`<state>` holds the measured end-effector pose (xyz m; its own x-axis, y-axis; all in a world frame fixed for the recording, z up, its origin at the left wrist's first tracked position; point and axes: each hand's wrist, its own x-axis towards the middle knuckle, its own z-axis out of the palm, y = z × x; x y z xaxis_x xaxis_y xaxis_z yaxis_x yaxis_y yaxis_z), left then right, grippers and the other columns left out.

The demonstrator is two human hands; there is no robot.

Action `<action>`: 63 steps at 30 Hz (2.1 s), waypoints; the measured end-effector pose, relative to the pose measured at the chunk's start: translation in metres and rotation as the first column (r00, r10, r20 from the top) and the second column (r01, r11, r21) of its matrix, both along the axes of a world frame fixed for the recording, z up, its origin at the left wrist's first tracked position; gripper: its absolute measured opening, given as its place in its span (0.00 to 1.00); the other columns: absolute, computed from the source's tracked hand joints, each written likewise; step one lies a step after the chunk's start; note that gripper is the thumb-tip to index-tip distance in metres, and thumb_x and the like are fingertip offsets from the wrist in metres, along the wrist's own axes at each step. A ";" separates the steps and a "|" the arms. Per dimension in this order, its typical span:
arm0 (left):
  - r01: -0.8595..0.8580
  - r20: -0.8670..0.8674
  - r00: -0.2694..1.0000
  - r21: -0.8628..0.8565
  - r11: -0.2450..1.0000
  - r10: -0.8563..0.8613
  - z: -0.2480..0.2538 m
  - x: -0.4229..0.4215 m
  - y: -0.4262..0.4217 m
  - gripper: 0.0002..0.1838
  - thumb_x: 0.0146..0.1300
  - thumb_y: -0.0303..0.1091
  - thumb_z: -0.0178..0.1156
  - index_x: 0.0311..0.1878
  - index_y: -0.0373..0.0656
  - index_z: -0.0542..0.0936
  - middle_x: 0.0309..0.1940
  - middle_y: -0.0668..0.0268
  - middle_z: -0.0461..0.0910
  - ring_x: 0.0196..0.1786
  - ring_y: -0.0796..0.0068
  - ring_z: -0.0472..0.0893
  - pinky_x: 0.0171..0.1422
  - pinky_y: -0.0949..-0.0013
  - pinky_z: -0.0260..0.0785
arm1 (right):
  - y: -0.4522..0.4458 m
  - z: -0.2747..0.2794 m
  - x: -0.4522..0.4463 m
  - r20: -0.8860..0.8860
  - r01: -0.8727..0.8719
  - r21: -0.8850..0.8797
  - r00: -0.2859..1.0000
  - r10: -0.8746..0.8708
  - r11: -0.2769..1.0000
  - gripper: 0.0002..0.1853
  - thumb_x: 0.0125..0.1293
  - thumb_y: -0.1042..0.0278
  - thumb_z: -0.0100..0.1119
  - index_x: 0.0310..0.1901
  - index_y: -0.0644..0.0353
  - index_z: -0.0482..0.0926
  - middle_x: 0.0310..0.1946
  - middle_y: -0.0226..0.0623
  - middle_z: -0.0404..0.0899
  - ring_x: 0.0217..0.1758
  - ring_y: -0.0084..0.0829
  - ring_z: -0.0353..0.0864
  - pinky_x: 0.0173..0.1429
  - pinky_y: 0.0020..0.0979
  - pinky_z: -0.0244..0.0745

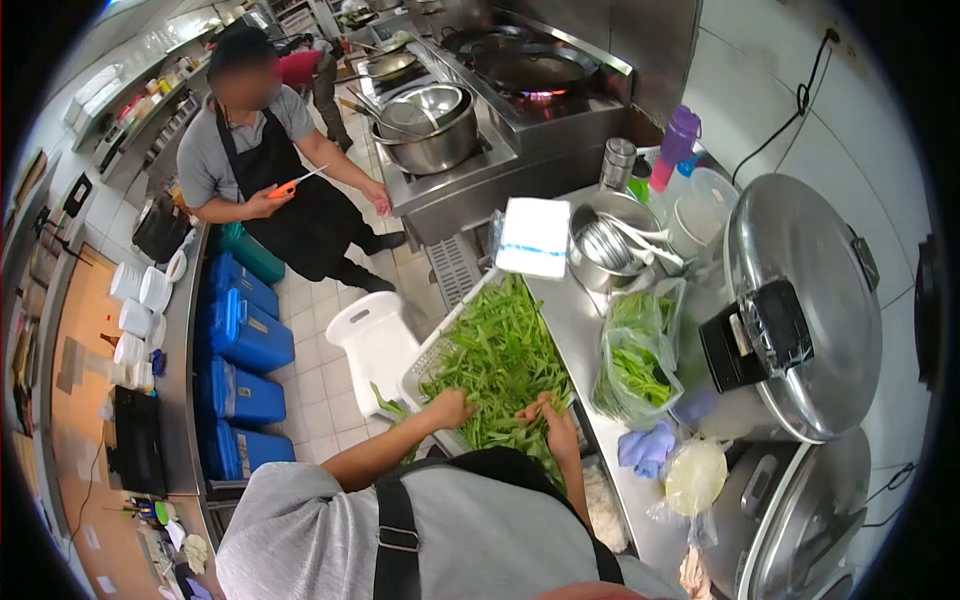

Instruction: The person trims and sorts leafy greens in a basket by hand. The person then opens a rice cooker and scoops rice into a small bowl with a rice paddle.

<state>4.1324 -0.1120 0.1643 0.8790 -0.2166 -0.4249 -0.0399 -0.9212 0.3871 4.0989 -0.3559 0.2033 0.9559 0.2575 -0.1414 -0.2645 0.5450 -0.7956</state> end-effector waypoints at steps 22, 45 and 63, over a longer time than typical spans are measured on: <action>-0.402 -0.209 0.911 -0.250 0.881 0.356 0.067 0.011 -0.001 0.20 0.65 0.44 0.49 0.40 0.35 0.80 0.28 0.46 0.79 0.33 0.54 0.80 0.41 0.57 0.71 | 0.013 -0.018 0.006 -0.024 0.053 0.142 0.998 -0.050 0.988 0.05 0.70 0.72 0.47 0.43 0.64 0.69 0.24 0.27 0.65 0.28 0.23 0.69 0.41 0.34 0.75; -0.203 0.058 0.947 -0.651 0.731 0.315 0.129 0.017 -0.053 0.15 0.69 0.39 0.49 0.38 0.38 0.81 0.21 0.65 0.76 0.25 0.76 0.76 0.33 0.69 0.68 | 0.036 0.017 0.008 0.133 0.048 -0.435 0.991 0.012 0.899 0.09 0.58 0.70 0.63 0.40 0.64 0.79 0.31 0.31 0.79 0.34 0.20 0.75 0.42 0.24 0.70; 0.029 0.203 0.974 -0.546 0.837 0.099 0.136 0.006 -0.045 0.12 0.68 0.35 0.50 0.41 0.35 0.77 0.34 0.54 0.76 0.41 0.58 0.77 0.46 0.62 0.68 | 0.033 0.019 0.007 0.187 0.146 -0.511 0.981 -0.056 0.847 0.09 0.59 0.68 0.62 0.36 0.65 0.80 0.25 0.32 0.79 0.29 0.19 0.73 0.38 0.26 0.70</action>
